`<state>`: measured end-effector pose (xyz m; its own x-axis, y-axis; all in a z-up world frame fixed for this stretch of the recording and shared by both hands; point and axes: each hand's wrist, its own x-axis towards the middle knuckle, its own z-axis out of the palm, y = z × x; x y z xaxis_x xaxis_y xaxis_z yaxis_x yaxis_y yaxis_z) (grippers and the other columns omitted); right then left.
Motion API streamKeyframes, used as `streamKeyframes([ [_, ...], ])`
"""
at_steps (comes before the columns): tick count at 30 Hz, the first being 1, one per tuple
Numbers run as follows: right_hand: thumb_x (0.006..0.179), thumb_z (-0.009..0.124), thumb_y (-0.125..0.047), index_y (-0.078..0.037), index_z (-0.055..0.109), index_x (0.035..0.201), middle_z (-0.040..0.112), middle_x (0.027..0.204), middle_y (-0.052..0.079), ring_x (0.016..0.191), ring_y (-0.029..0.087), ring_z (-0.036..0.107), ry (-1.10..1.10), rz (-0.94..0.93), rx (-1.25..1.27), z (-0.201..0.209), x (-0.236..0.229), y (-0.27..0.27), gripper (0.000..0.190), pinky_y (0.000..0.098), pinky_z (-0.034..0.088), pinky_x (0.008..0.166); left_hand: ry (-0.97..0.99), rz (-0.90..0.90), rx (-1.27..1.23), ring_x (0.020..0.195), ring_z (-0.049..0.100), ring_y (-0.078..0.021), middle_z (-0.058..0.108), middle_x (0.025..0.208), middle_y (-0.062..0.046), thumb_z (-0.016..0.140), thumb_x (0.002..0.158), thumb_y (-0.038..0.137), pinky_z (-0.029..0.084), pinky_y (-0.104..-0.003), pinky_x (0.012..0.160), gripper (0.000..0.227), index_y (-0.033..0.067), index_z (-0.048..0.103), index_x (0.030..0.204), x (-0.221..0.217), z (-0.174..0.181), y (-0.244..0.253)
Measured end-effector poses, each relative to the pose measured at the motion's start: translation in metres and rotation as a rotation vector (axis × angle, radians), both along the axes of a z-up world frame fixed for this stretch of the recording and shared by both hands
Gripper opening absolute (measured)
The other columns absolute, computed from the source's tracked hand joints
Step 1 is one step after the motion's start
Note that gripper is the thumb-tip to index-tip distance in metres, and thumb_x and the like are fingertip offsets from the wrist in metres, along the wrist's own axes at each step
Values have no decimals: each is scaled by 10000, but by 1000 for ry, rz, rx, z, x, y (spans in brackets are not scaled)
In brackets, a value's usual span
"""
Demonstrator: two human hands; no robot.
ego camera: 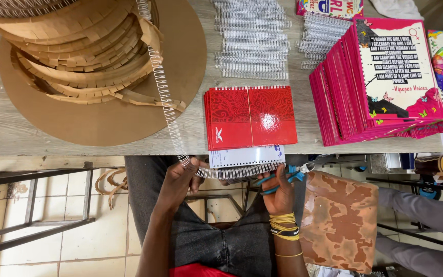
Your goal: The person cuts a long white plastic spiral binding coil using blue-handled scissors. They hold the coil with their left hand and cut it into shorter segments with their right hand, placing the cut pieces on the table.
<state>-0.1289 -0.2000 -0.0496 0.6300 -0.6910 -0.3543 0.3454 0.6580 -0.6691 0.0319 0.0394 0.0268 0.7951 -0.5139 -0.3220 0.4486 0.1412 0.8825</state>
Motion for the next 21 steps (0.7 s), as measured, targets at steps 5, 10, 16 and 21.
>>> streamKeyframes([
  [5,1068,699,-275,-160,750,1188,768,1015,57,833,259,702,-7,-7,9,4,1,3,173,444,630,835,-45,-46,-15,530,694,-153,707,613,-152,705,1052,206,568,-240,504,303,-36,748,1229,7,-57,7],
  [10,1085,682,-282,-145,737,1165,743,969,67,853,248,704,43,25,79,-4,-3,-2,168,420,630,835,-84,-27,17,603,751,-130,786,681,-176,845,929,86,616,-215,589,345,-63,760,1229,5,-35,6],
  [16,1074,695,-268,-155,723,1101,725,914,74,838,245,703,93,16,110,13,5,2,119,410,619,833,-185,19,273,507,625,-96,711,560,-128,878,902,97,538,-220,518,273,1,808,1148,3,-22,5],
  [21,1055,738,-266,-148,741,1026,722,854,96,817,245,722,122,2,107,31,10,3,122,404,648,806,-166,96,223,471,510,-110,607,490,-102,848,917,80,471,-233,496,209,-18,792,1093,-4,14,-14],
])
